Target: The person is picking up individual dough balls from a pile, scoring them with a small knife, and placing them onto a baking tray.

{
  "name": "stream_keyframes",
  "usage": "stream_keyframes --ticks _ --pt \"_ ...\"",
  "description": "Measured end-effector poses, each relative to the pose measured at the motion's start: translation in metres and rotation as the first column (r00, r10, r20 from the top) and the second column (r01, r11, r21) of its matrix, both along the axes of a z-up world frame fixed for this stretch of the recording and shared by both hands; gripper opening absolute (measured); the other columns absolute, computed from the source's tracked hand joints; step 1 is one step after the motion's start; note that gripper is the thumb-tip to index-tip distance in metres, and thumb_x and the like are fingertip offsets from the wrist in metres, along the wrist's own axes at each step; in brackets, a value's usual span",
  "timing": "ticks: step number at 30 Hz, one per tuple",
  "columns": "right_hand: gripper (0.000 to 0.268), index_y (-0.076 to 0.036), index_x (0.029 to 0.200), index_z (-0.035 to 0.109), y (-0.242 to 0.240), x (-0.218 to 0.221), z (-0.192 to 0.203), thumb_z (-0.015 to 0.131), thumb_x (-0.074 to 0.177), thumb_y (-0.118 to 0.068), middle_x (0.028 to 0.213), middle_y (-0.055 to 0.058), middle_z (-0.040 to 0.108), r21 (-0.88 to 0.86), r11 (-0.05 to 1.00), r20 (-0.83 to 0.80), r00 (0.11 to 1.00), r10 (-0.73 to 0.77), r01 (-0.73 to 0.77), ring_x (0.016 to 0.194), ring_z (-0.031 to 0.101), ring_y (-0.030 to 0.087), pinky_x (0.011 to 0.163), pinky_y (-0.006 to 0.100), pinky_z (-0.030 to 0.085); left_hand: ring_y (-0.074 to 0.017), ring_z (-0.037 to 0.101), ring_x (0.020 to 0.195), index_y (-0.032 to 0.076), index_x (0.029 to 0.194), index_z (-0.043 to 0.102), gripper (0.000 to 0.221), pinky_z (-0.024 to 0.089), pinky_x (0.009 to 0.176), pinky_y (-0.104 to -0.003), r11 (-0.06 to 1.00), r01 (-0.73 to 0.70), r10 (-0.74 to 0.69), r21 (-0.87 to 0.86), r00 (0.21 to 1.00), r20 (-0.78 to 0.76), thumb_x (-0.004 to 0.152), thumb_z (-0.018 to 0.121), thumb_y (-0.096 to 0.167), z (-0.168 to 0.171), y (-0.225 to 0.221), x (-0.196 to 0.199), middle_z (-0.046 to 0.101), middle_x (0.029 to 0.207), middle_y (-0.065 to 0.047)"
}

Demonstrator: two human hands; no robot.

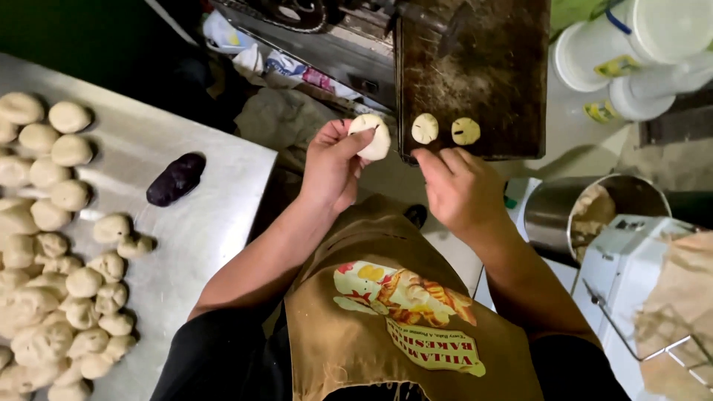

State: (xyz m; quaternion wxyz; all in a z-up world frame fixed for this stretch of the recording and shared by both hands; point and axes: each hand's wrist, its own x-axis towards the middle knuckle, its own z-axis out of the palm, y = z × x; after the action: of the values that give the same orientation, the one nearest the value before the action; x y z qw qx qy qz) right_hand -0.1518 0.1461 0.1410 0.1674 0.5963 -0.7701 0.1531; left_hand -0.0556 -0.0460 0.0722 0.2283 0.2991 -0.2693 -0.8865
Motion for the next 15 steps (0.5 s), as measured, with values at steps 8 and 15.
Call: stream_keyframes --ticks 8,15 --pt "0.026 -0.005 0.117 0.07 0.019 -0.005 0.006 0.059 0.093 -0.006 0.073 0.008 0.053 0.066 0.979 0.014 0.981 -0.194 0.193 0.065 0.061 0.03 0.057 0.039 0.052 -0.0249 0.077 0.072 0.002 0.09 0.061 0.027 0.068 0.06 -0.033 1.0 -0.029 0.029 0.0 0.999 -0.024 0.078 0.085 -0.003 0.003 0.017 -0.021 0.073 0.081 -0.009" --pt "0.029 -0.014 0.118 0.07 0.064 -0.032 -0.031 0.067 0.089 -0.016 0.08 0.004 0.06 0.031 0.972 -0.032 0.972 -0.234 0.235 0.075 0.069 0.024 0.065 0.034 0.057 -0.0225 0.076 0.071 0.003 0.09 0.058 0.03 0.068 0.062 -0.033 0.991 -0.129 0.13 0.035 0.991 -0.043 0.079 0.084 -0.005 0.018 0.077 -0.067 0.066 0.075 -0.005"
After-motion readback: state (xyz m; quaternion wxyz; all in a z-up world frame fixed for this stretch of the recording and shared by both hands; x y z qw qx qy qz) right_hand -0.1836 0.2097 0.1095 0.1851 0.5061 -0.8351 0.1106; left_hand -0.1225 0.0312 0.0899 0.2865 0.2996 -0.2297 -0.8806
